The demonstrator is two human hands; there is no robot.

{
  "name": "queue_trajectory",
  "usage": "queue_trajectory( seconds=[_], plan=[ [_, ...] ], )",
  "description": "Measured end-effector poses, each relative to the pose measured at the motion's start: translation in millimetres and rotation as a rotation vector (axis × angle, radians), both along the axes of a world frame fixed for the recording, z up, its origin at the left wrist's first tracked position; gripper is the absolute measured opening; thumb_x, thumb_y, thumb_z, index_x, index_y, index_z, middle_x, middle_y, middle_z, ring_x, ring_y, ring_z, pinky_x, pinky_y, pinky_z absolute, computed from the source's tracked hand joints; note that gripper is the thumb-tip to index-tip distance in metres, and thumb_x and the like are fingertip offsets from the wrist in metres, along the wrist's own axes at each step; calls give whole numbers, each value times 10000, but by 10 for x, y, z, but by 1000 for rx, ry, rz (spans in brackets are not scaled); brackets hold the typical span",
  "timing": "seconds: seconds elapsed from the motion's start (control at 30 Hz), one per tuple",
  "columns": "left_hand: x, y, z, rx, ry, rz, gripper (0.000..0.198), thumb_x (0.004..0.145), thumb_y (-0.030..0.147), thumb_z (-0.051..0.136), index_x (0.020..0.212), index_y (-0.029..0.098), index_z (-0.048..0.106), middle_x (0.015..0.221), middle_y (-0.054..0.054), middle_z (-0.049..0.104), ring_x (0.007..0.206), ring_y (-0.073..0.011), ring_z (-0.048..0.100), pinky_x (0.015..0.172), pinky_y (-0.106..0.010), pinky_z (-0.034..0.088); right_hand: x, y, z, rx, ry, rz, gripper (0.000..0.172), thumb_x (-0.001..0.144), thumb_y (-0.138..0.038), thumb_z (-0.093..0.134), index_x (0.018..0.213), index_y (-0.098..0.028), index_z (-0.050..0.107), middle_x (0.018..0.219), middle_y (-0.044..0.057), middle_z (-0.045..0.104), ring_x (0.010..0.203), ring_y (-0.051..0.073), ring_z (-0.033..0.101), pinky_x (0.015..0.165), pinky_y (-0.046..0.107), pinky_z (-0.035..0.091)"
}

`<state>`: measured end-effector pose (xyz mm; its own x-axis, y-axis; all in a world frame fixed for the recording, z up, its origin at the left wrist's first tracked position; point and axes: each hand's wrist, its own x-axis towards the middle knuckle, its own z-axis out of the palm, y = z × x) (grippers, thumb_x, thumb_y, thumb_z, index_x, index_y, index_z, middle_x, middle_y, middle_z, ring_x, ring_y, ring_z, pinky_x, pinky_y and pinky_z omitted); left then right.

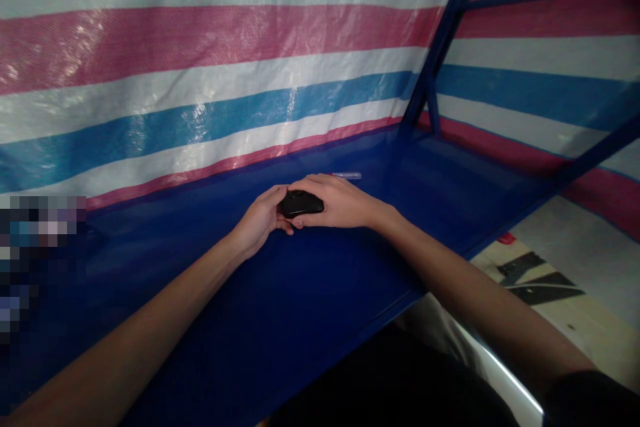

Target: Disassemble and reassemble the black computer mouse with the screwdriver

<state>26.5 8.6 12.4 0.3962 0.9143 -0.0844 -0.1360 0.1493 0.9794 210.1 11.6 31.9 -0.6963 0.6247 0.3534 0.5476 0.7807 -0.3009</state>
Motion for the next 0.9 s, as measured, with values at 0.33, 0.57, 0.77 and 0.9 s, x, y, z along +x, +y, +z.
queue_trajectory(
  seconds=[0.33, 0.57, 0.77, 0.9],
  plan=[
    [-26, 49, -5, -89, -99, 47, 271, 918, 263, 343, 1031, 106, 534, 666, -56, 640, 488, -141, 621, 430, -210, 488, 51, 42, 4, -26, 138, -46, 458, 825, -477, 570, 1175, -184, 537, 1095, 78, 624, 1000, 207, 590, 850, 335, 438],
    [27, -7, 17, -204, -97, 41, 376, 944, 361, 302, 1012, 95, 560, 631, -85, 668, 506, -168, 648, 457, -235, 520, 9, 6, -17, -22, 85, -64, 490, 825, -496, 561, 1212, -197, 522, 1092, 85, 610, 956, 214, 601, 806, 338, 450],
    [61, -35, 30, -202, -106, 120, 331, 929, 316, 353, 885, 90, 591, 592, -71, 650, 449, -146, 607, 427, -233, 511, 19, 13, -15, -16, 130, 22, 458, 823, -451, 582, 1198, -193, 524, 1109, 88, 616, 989, 206, 590, 834, 340, 447],
    [82, -58, 50, -165, -95, 148, 314, 923, 303, 359, 853, 97, 586, 539, -53, 619, 421, -140, 581, 398, -225, 486, 15, 9, -6, -21, 140, 16, 466, 826, -457, 574, 1208, -195, 519, 1107, 86, 619, 992, 207, 592, 832, 344, 453]
  ],
)
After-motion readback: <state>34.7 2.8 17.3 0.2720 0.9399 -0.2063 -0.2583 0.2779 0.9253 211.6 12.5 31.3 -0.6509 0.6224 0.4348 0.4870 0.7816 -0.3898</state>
